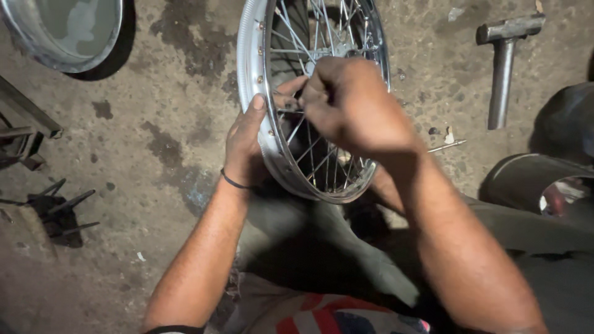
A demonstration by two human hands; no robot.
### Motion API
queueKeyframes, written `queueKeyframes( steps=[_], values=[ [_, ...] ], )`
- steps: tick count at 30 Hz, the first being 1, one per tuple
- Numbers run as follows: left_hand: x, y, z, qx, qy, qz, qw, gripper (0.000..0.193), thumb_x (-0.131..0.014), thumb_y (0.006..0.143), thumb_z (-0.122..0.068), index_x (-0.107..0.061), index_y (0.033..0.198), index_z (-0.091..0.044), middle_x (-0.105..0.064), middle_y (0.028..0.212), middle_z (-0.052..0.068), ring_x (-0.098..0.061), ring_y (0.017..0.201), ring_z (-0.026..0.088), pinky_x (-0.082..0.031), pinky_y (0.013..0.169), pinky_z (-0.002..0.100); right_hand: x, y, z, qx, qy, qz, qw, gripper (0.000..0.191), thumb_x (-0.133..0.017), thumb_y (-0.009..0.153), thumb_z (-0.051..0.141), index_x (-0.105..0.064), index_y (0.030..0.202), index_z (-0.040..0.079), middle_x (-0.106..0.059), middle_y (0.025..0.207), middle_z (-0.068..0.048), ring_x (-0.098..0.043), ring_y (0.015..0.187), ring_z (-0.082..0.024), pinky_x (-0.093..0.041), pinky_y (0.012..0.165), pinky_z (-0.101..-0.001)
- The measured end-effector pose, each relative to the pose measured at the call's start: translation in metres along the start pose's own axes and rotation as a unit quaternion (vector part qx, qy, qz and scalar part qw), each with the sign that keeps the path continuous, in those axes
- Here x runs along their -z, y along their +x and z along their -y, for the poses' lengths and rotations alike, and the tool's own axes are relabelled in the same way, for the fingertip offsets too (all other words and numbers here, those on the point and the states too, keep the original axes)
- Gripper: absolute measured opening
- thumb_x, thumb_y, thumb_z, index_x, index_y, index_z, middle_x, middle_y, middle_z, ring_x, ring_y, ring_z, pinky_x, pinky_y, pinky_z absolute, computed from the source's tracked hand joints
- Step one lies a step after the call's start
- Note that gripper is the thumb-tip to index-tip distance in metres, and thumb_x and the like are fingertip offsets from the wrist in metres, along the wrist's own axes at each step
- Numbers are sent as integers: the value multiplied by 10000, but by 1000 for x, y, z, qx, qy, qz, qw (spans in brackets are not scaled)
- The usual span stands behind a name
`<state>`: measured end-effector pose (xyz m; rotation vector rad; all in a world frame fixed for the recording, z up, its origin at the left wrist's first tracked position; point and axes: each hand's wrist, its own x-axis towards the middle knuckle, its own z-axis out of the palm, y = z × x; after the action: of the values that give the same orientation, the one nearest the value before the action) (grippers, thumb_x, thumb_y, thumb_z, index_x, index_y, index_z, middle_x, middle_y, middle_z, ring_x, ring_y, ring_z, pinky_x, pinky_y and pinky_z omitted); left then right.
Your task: The person is sitting on the floor in a workshop, working on a motorcycle wheel. They are using their hands to tighten the spokes and adjust the rim of the wheel.
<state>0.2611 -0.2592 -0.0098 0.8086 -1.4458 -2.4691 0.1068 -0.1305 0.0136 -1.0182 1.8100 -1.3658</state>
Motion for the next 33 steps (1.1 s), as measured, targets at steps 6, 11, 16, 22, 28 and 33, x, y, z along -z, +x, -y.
queueKeyframes(
  steps=[6,11,16,22,28,33],
  values=[
    [17,-1,19,15,-44,-34,998,519,-545,1079,-411,-609,1281,64,-658,1216,69,-576,800,88,-465,670,217,-7,9,-20,3,35,-4,999,126,-635,910,42,-611,787,32,-741,904,-31,-704,788,-68,-571,559,-235],
    [27,1,31,11,-81,-41,996,535,-616,1048,-368,-563,1391,38,-673,1101,62,-623,902,104,-506,793,217,-13,41,-30,-37,114,-91,989,158,-780,951,125,-695,851,37,-664,708,-17,-565,600,-69,-441,515,-245],
    [32,3,35,17,-72,-61,995,526,-616,1048,-375,-568,1380,30,-679,1070,66,-608,863,109,-500,759,226,-32,24,-35,-37,62,-170,983,145,-791,921,118,-679,953,31,-636,686,-10,-534,571,-69,-395,486,-264],
    [23,0,27,5,-54,-52,997,505,-633,1056,-404,-580,1293,39,-644,1024,31,-598,854,113,-502,756,240,-32,33,-24,45,-25,-202,978,285,-768,901,28,-613,1139,32,-594,734,-42,-592,631,-129,-440,566,-274],
    [8,3,7,-37,-24,19,999,468,-627,999,-464,-637,1145,-20,-602,1263,121,-620,932,102,-516,829,228,-50,-39,4,35,191,-194,961,178,-693,1055,132,-529,1009,81,-566,817,-81,-733,812,-229,-569,692,-357],
    [7,5,3,-52,-7,79,996,538,-564,1050,-479,-678,1099,45,-576,1485,193,-619,885,112,-515,786,212,-54,-76,-8,28,-73,-218,973,230,-724,1015,137,-533,931,40,-590,796,-80,-630,657,-212,-491,614,-339]
  ],
)
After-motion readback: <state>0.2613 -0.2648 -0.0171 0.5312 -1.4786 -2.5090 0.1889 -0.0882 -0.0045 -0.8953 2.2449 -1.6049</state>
